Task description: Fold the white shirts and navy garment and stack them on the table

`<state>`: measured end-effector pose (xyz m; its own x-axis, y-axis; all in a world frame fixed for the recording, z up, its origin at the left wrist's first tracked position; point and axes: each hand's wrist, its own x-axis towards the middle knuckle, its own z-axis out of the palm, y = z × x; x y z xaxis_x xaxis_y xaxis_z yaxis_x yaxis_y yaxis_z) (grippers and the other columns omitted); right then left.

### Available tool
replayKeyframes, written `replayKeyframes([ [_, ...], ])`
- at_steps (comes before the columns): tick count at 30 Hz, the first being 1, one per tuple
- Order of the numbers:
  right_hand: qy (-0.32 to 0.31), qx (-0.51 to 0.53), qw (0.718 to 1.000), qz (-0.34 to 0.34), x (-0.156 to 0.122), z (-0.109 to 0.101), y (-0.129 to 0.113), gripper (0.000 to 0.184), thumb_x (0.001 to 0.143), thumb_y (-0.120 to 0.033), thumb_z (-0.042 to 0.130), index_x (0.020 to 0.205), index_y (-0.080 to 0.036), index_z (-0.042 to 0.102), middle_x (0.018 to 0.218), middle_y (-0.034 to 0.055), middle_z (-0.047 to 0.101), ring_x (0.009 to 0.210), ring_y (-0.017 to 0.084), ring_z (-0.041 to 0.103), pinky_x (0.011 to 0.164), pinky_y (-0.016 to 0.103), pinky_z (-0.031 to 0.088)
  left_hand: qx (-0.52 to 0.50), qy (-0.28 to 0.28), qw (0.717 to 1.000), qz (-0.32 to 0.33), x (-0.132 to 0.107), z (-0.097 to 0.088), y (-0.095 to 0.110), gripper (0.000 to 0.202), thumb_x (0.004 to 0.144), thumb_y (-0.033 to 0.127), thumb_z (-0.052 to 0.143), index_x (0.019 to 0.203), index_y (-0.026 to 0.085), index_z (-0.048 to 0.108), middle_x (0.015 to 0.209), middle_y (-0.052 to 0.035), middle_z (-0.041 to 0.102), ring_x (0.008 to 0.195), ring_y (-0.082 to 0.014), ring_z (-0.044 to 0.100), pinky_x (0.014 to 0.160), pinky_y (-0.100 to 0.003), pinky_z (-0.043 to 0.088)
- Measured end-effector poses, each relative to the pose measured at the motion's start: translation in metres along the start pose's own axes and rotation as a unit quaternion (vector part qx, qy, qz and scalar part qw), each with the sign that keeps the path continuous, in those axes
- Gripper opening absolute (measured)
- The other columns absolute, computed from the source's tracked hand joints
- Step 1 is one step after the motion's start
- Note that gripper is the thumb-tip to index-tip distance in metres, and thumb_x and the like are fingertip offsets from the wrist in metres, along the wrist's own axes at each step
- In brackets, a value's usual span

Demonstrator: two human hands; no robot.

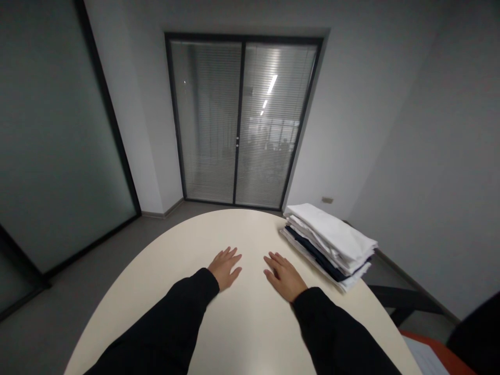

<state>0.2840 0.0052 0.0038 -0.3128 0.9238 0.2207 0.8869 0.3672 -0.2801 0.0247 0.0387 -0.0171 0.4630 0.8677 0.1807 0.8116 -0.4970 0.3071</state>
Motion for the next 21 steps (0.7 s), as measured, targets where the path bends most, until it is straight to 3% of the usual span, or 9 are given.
replayKeyframes([
  [3,0.026,-0.028,0.999,-0.017,0.006,-0.02,-0.002,0.036,0.091,-0.036,0.046,0.116,-0.021,0.067,0.124,0.0097,0.065,0.116,0.024,0.058,0.101,0.038,0.041,0.002,0.002,1.0,0.004,0.0,0.0,-0.001,0.051,0.094,0.039,0.041,0.139,0.017,0.049,0.151,-0.0121,0.036,0.142,-0.0307,0.026,0.115,-0.05,0.022],
  [5,0.087,-0.053,0.995,-0.007,0.012,-0.044,0.0,0.032,0.092,-0.03,0.042,0.104,-0.02,0.07,0.107,0.0085,0.071,0.101,0.023,0.063,0.094,0.035,0.044,0.006,0.0,1.0,0.005,0.0,-0.001,0.0,0.051,0.094,0.04,0.041,0.139,0.017,0.049,0.152,-0.0115,0.036,0.142,-0.0307,0.027,0.115,-0.049,0.023],
  [9,0.235,-0.129,0.962,0.042,0.02,-0.099,0.018,0.025,0.088,-0.025,0.049,0.103,-0.02,0.067,0.105,0.009,0.069,0.102,0.026,0.058,0.091,0.037,0.043,0.013,-0.008,1.0,-0.001,0.0,-0.004,0.002,0.052,0.094,0.039,0.041,0.139,0.016,0.048,0.151,-0.0116,0.036,0.142,-0.0311,0.027,0.115,-0.047,0.023],
  [12,0.32,-0.195,0.919,0.121,0.014,-0.122,0.037,0.028,0.084,-0.025,0.054,0.109,-0.019,0.064,0.117,0.0116,0.063,0.109,0.03,0.054,0.092,0.041,0.04,0.014,-0.011,1.0,-0.001,0.0,-0.006,0.003,0.052,0.094,0.039,0.041,0.139,0.016,0.049,0.151,-0.0124,0.036,0.142,-0.0313,0.026,0.115,-0.047,0.023],
  [17,0.252,-0.225,0.92,0.197,0.0,-0.122,0.056,0.041,0.083,-0.031,0.057,0.123,-0.02,0.056,0.114,0.013,0.065,0.096,0.028,0.06,0.072,0.034,0.043,0.015,-0.012,1.0,-0.001,-0.001,-0.006,0.003,0.051,0.094,0.04,0.041,0.139,0.017,0.048,0.152,-0.0111,0.036,0.142,-0.0296,0.026,0.115,-0.047,0.022],
  [21,0.235,-0.209,0.92,0.235,-0.001,-0.124,0.056,0.03,0.089,-0.031,0.049,0.114,-0.023,0.064,0.1,0.0092,0.072,0.088,0.024,0.065,0.066,0.03,0.04,0.014,-0.016,1.0,-0.003,-0.002,-0.007,0.005,0.051,0.095,0.04,0.04,0.139,0.016,0.048,0.152,-0.0115,0.035,0.142,-0.0297,0.026,0.116,-0.047,0.022],
])
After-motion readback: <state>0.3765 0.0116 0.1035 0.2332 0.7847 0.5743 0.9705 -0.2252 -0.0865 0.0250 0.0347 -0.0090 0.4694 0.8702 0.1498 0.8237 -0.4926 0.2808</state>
